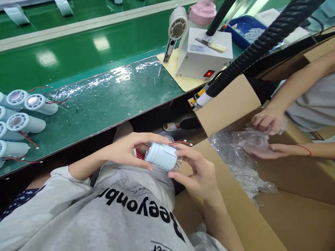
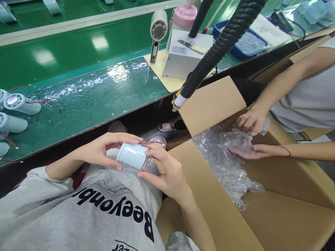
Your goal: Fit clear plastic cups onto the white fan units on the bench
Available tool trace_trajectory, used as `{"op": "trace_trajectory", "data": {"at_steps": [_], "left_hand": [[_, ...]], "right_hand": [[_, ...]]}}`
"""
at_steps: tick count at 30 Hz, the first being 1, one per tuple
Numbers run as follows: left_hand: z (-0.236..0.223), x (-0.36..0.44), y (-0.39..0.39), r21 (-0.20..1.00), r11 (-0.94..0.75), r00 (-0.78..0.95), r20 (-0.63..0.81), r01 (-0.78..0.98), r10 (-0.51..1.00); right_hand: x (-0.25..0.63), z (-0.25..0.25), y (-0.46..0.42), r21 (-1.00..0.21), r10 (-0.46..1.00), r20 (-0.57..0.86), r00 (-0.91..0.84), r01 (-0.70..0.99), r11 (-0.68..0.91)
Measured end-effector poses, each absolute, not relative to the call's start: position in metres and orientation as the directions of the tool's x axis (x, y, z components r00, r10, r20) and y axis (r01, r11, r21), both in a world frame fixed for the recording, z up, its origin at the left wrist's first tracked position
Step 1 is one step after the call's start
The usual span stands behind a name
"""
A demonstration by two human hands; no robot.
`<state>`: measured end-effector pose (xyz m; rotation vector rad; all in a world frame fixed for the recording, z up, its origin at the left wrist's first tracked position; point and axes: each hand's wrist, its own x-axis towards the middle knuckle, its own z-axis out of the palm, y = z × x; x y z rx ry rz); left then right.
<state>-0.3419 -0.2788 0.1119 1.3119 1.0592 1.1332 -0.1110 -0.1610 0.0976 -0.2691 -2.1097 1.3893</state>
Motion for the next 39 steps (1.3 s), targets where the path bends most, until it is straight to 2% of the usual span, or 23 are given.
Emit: {"op": "trace_trajectory", "data": {"at_steps": [7, 15, 23, 27, 31, 39], "left_hand": [[0.111, -0.346, -0.284, 0.986, -0.136, 0.159, 0.119, 0.099, 0.980], [0.109, -0.348, -0.288, 0.980, -0.156, 0.141, 0.138, 0.120, 0.980], [0.107, -0.350, -0.289, 0.989, -0.103, 0.144, 0.087, 0.104, 0.986], [0.106, -0.350, -0.290, 0.989, -0.091, 0.153, 0.074, 0.113, 0.985], [0.103, -0.349, -0.292, 0.988, -0.095, 0.149, 0.077, 0.120, 0.986], [0.102, -0.347, -0.293, 0.992, -0.076, 0.159, 0.059, 0.103, 0.985]], "right_hand": [[-0.114, 0.099, -0.162, -0.980, 0.515, 0.128, -0.847, -0.028, 0.198], [-0.126, 0.104, -0.163, -0.994, 0.514, -0.107, -0.851, 0.072, -0.087], [-0.133, 0.102, -0.164, -0.979, 0.496, -0.162, -0.853, 0.075, -0.190], [-0.134, 0.095, -0.166, -0.939, 0.453, -0.267, -0.851, 0.123, -0.321], [-0.136, 0.091, -0.168, -0.856, 0.350, -0.387, -0.853, 0.191, -0.480], [-0.142, 0.090, -0.175, -0.758, 0.255, -0.498, -0.829, 0.274, -0.592]]}}
